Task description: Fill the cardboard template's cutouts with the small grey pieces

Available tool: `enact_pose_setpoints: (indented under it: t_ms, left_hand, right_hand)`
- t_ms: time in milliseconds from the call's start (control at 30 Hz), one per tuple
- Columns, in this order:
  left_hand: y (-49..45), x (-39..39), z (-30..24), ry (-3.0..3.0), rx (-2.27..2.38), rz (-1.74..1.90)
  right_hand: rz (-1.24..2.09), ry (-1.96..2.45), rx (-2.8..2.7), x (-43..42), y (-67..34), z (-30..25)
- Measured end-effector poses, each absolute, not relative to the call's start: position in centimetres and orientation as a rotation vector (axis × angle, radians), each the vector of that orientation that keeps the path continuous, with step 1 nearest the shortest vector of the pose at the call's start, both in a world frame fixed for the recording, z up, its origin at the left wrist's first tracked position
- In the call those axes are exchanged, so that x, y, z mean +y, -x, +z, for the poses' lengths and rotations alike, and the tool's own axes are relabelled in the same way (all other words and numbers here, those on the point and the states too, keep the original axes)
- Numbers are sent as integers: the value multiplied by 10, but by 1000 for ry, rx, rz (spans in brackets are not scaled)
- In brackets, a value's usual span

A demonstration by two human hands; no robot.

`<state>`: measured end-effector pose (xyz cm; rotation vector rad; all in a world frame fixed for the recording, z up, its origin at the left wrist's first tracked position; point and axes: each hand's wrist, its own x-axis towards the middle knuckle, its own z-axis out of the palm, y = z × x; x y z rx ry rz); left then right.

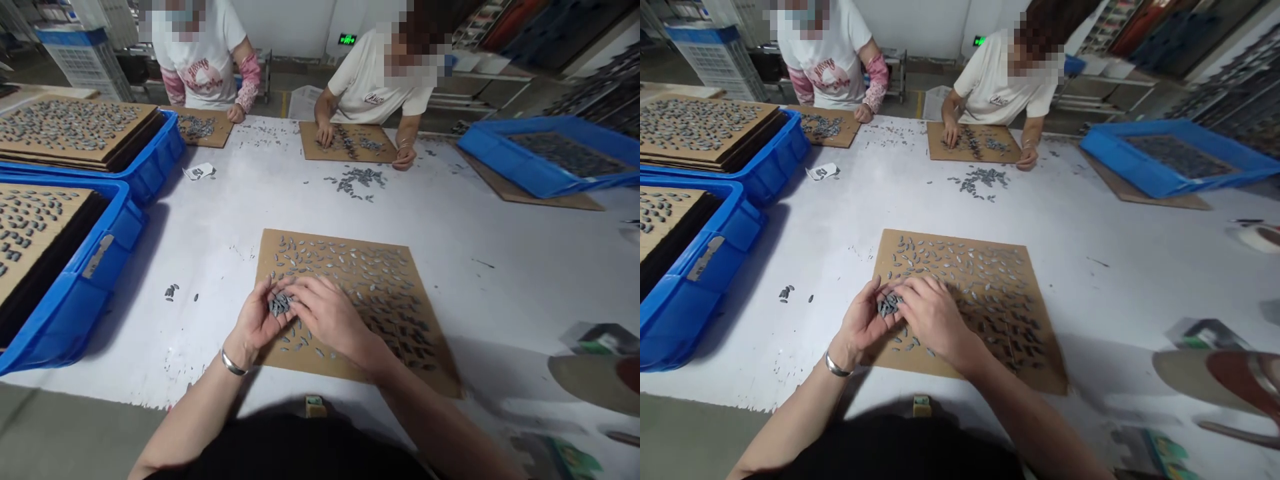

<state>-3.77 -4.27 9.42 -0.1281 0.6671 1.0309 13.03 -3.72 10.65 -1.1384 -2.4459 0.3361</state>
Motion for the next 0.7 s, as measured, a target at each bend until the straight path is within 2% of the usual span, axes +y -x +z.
enact_pose_setpoints:
  t_ms: [133, 267, 433, 700]
  left_hand:
    - [36, -41, 91, 177, 698, 1030]
    - [47, -34, 95, 257, 774, 1209]
    - [63, -30, 108, 317, 817, 1404]
    - [59, -30, 102, 356, 785, 1349]
  right_hand:
    - [420, 1057, -2533, -18, -118, 109]
    - [403, 1178, -2379, -9, -130, 102]
    - [406, 1262, -2594, -22, -145, 78]
    - [329, 1446, -2726, -34, -135, 61]
